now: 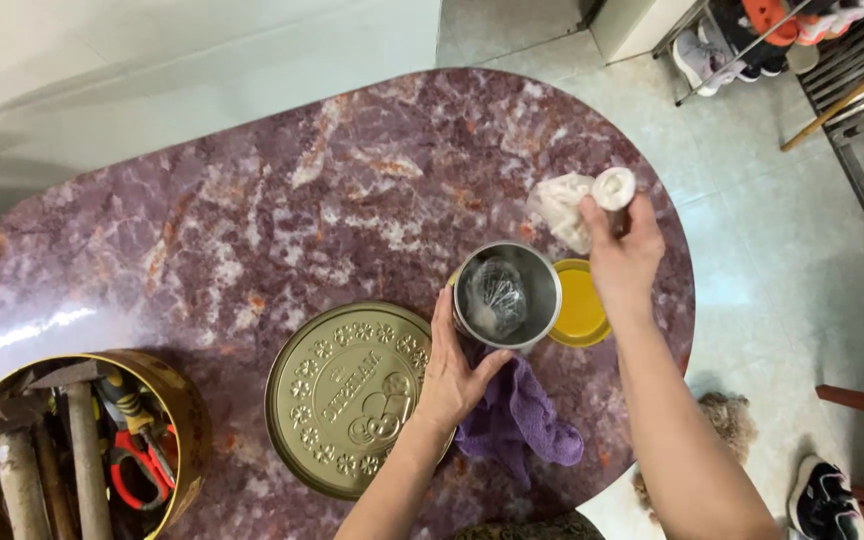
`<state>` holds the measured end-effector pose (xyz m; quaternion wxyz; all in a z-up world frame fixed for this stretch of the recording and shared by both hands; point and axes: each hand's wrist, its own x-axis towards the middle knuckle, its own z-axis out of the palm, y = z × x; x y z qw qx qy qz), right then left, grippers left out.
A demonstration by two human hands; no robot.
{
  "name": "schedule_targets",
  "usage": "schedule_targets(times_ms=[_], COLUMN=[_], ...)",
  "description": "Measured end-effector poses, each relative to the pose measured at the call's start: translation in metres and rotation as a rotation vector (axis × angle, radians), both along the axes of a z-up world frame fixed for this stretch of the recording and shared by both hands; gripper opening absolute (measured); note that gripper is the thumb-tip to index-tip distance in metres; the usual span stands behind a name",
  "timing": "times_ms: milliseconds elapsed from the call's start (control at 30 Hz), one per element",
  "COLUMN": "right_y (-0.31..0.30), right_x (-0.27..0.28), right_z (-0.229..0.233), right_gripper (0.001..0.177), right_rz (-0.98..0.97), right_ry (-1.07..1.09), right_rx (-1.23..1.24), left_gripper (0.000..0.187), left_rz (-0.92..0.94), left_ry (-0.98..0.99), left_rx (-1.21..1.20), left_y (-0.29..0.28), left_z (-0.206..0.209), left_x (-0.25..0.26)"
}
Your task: Cleaning small metal brackets and parts with a purple cloth and organizing them into containers.
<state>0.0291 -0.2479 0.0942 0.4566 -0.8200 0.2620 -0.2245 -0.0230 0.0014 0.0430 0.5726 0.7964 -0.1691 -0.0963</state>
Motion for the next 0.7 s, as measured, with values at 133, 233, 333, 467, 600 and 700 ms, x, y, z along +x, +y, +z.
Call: schedule_targets(times_ms=[133, 233, 333, 467, 600, 700], right_y=[-0.034, -0.037, -0.018, 0.040, 0.050, 0.046], right_x=[0.021, 0.024, 0.021, 0.006, -0.005, -0.013], right_z=[-0.094, -0.094, -0.041, 0.048, -0.046, -0.075], right_gripper=[0.027, 0.039, 0.058, 0.045, 0.069, 0.052], right_rz=[0.056, 0.199, 0.250, 0.493, 0.987, 1.162], right_ry=[-0.155, 0.209, 0.548, 0.761, 0.911, 0.477], right_rx=[0.038, -0.098, -0.329, -0.224, -0.443, -0.638], left_gripper=[0.112, 0.111, 0.109, 0.097, 0.078, 0.064], left_rz=[0.019, 0.020, 0.018, 0.040, 0.105, 0.146], left_ry=[-0.051, -0.012, 0.107, 0.149, 0.009, -0.005], left_rx=[0.004, 0.015, -0.013, -0.102, -0.031, -0.025], left_y=[-0.001, 0.003, 0.006, 0.006, 0.002, 0.003], left_z=[0.006, 0.016, 0.020, 0.013, 0.007, 0.010], left_x=[-0.003, -0.005, -0.005, -0.007, -0.008, -0.007])
